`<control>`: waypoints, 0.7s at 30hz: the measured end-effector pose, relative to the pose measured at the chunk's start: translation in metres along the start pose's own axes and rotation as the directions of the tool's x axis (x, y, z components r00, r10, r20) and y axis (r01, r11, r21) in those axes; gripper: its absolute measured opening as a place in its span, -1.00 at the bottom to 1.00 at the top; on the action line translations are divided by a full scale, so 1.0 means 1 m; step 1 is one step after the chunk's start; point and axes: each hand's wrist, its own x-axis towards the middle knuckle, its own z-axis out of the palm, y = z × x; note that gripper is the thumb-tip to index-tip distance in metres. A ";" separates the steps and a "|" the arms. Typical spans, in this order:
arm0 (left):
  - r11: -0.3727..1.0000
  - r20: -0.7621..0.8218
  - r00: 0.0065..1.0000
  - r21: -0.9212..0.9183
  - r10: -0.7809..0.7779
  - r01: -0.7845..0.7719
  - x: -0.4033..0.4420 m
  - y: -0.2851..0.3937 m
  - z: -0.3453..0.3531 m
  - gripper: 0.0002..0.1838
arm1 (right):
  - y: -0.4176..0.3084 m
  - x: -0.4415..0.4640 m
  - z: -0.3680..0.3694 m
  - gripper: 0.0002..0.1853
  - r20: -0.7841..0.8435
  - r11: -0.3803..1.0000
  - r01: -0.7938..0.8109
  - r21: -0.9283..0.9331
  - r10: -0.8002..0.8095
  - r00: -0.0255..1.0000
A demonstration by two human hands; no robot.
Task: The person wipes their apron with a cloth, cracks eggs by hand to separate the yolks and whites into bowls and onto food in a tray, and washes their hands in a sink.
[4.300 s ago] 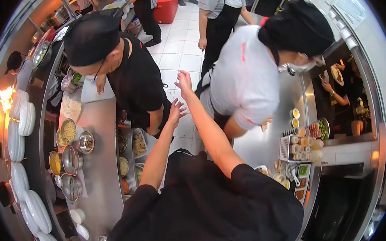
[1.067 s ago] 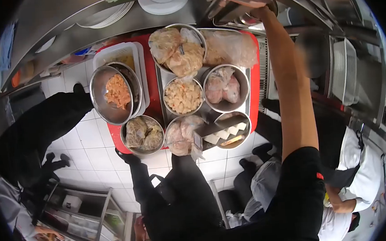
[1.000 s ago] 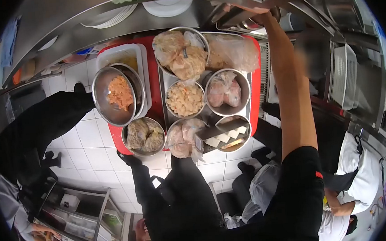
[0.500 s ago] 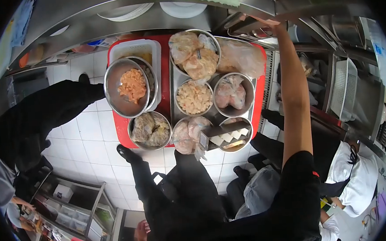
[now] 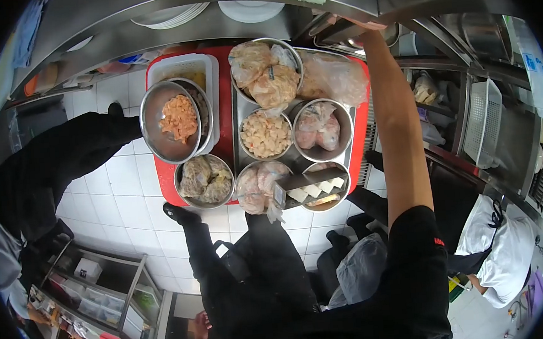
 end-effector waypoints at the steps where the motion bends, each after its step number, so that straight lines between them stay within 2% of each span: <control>1: 1.000 -0.007 1.000 0.004 -0.005 0.005 -0.001 -0.004 -0.003 -0.61 | -0.002 0.000 0.001 -0.57 -0.003 1.000 0.001 0.002 -0.001 1.000; 6: 0.996 -0.074 0.994 -0.051 -0.075 0.072 -0.010 0.005 0.002 -0.61 | -0.003 0.010 0.005 -0.56 -0.026 1.000 0.004 0.001 -0.004 1.000; 12: 0.994 -0.109 0.992 -0.094 -0.065 0.055 -0.014 -0.001 0.017 -0.66 | -0.006 0.017 0.006 -0.54 -0.034 1.000 0.008 -0.008 -0.008 0.999; 17: 0.995 -0.051 0.998 -0.100 -0.029 0.024 -0.002 -0.026 0.023 -0.65 | -0.007 0.023 0.006 -0.52 -0.059 1.000 0.005 -0.004 -0.005 0.998; 20: 0.949 -0.138 0.987 -0.314 -0.080 0.033 0.007 -0.044 0.020 -0.66 | 0.007 0.011 -0.002 -0.51 -0.127 1.000 -0.008 0.025 0.012 0.992; 21: 0.929 -0.122 0.992 -0.369 -0.014 -0.032 0.008 -0.048 0.018 -0.66 | 0.011 0.003 -0.008 -0.51 -0.159 0.998 -0.013 0.062 0.023 0.987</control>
